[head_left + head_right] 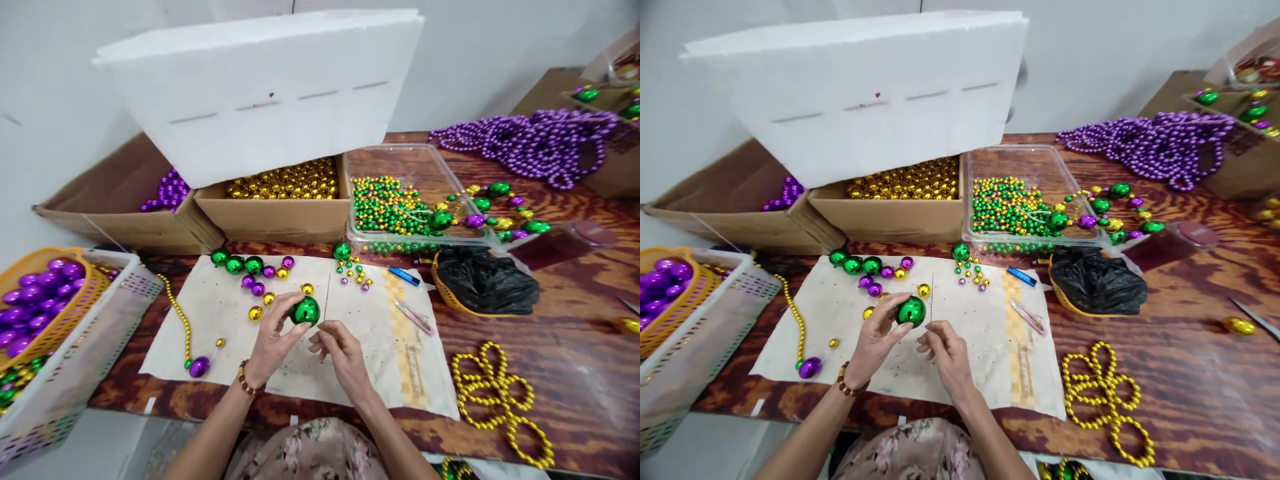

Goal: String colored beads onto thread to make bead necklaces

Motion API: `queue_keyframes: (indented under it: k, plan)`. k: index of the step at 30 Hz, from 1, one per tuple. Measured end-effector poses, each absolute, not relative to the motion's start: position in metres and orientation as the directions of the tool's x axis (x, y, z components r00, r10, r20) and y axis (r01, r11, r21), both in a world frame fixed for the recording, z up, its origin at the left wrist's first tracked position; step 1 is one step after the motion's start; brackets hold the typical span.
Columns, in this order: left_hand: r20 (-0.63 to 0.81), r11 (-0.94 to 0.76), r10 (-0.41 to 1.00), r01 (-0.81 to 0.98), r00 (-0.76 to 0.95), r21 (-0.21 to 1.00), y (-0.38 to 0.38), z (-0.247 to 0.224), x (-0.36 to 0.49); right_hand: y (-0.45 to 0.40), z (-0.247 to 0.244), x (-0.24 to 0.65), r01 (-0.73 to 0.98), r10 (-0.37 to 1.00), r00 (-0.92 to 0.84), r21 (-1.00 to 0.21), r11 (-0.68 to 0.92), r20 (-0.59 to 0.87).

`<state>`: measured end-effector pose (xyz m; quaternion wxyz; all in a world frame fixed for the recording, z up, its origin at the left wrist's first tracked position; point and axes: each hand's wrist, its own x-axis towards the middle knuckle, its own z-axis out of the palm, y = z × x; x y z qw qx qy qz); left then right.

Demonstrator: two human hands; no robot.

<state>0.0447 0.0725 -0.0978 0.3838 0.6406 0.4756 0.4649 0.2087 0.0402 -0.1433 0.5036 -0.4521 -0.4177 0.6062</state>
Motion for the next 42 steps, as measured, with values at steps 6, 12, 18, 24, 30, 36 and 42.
queue_keyframes:
  k: [6,12,18,24,30,36,42]
  plan:
    - [0.198,-0.198,0.980,0.121,0.013,0.973,0.086,-0.090,0.026,0.027,-0.158,0.215,0.010,0.984,-0.173,-0.999,-0.037,-0.038]
    - [0.054,-0.065,0.996,-0.161,-0.074,0.985,0.104,-0.077,0.014,0.021,-0.169,0.206,0.131,0.959,-0.282,-0.989,0.075,0.035]
    - [0.033,-0.050,0.998,-0.336,-0.058,0.940,0.110,-0.064,0.017,0.021,-0.175,0.202,0.194,0.945,-0.324,-0.975,0.108,0.040]
    - [0.016,-0.032,0.999,-0.400,-0.041,0.916,0.108,-0.064,0.019,0.022,-0.175,0.204,0.221,0.943,-0.331,-0.971,0.096,0.018]
    - [0.013,-0.028,0.999,-0.371,-0.042,0.928,0.106,-0.062,0.022,0.023,-0.174,0.203,0.230,0.945,-0.327,-0.969,0.088,0.008]
    - [0.037,-0.055,0.998,-0.367,-0.054,0.928,0.106,-0.061,0.020,0.023,-0.174,0.203,0.236,0.942,-0.335,-0.967,0.095,0.011]
    - [0.040,-0.051,0.998,-0.352,-0.040,0.935,0.105,-0.061,0.020,0.024,-0.179,0.201,0.234,0.944,-0.328,-0.966,0.109,0.027]
